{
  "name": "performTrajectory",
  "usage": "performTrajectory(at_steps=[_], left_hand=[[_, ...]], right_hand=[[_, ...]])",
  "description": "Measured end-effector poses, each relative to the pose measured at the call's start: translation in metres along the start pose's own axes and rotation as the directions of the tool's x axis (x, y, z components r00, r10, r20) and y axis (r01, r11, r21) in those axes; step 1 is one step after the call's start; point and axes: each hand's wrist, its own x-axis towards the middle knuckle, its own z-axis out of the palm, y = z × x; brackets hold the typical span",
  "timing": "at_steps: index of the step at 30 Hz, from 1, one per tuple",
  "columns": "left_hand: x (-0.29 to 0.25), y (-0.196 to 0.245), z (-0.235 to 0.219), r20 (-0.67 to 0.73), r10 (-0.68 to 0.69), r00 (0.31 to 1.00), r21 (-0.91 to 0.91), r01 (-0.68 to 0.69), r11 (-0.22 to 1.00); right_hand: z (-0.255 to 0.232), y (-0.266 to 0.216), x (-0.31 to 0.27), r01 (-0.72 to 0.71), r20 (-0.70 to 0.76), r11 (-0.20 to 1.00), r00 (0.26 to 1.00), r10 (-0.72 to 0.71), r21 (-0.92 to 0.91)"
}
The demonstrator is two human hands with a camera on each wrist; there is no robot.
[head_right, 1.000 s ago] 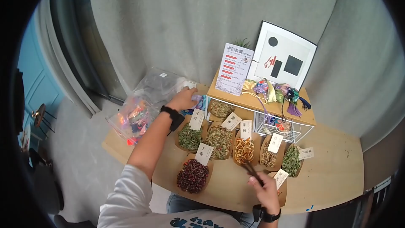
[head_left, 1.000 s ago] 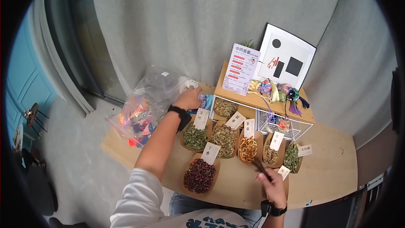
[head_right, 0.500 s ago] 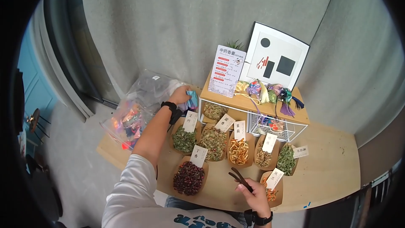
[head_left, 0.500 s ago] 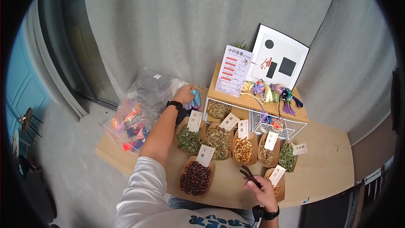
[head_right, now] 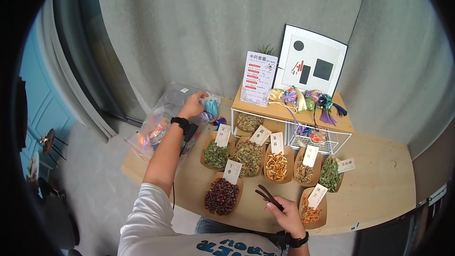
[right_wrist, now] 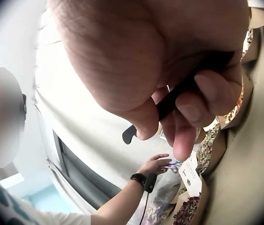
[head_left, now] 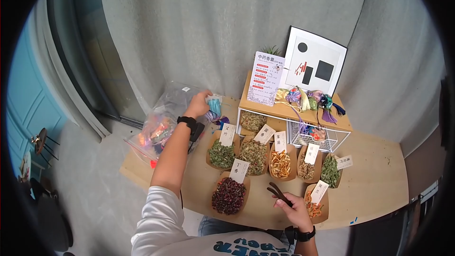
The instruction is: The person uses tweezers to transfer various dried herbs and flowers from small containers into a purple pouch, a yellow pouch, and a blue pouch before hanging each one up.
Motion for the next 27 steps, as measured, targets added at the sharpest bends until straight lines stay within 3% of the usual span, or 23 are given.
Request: performTrajectory(at_steps=[1,5,6,11,13,14,15,16,18,19,20,21,22,25,27], left_hand=[[-0.003,-0.003,-0.003,-0.076,0.093,0.993,0.035,-0.090,0.995],[-0.034,0.038,-0.049,-0.073,0.053,0.996,-0.046,-0.056,0.997],[-0.042,0.051,-0.064,-0.146,0.079,0.986,-0.017,-0.082,0.996],[-0.102,0.140,-0.136,-0.442,0.264,0.857,0.136,-0.227,0.964],[-0.141,0.175,-0.154,-0.449,0.194,0.872,0.033,-0.200,0.979],[-0.162,0.195,-0.154,-0.439,0.107,0.892,-0.225,-0.224,0.948],[-0.185,0.214,-0.150,-0.398,0.019,0.917,-0.472,-0.222,0.853],[-0.206,0.228,-0.144,-0.361,0.095,0.928,-0.476,-0.271,0.837],[-0.244,0.238,-0.115,-0.249,0.265,0.932,-0.480,-0.356,0.802],[-0.262,0.248,-0.094,-0.161,0.284,0.945,-0.540,-0.325,0.776],[-0.271,0.261,-0.085,0.003,0.368,0.930,-0.412,-0.334,0.848],[-0.283,0.271,-0.061,0.102,0.328,0.939,-0.533,-0.227,0.815],[-0.285,0.283,-0.042,0.152,0.395,0.906,-0.436,-0.297,0.850],[-0.306,0.294,0.020,0.269,0.408,0.872,-0.497,-0.237,0.835],[-0.322,0.296,0.051,0.342,0.407,0.847,-0.521,-0.189,0.832]], right_hand=[[-0.002,0.005,-0.002,-0.009,-0.007,1.000,1.000,0.010,0.010],[-0.007,0.015,-0.004,-0.008,-0.010,1.000,1.000,0.008,0.003],[-0.008,0.015,-0.005,-0.009,-0.010,1.000,1.000,0.009,0.007],[-0.004,0.013,-0.004,-0.064,0.016,0.997,0.998,0.063,0.052],[0.000,0.025,-0.001,-0.012,-0.017,0.998,1.000,0.013,0.060],[0.003,0.030,-0.004,0.044,-0.043,0.997,0.998,-0.041,0.062],[0.006,0.029,-0.007,0.015,-0.099,0.990,0.995,-0.001,0.141],[0.008,0.032,-0.011,-0.017,-0.118,0.989,0.992,0.035,0.150],[0.006,0.039,-0.012,0.110,-0.212,0.975,0.975,-0.068,0.195],[0.006,0.035,-0.017,0.089,-0.230,0.977,0.972,-0.043,0.193],[0.007,0.029,-0.020,0.118,-0.268,0.960,0.962,-0.048,0.252],[0.005,0.022,-0.023,0.156,-0.304,0.938,0.951,-0.058,0.309],[0.001,0.014,-0.026,0.150,-0.312,0.940,0.949,-0.050,0.305],[-0.006,0.002,-0.035,0.119,-0.281,0.951,0.959,-0.036,0.284],[-0.005,0.008,-0.039,0.081,-0.136,0.983,0.989,-0.059,0.163]])
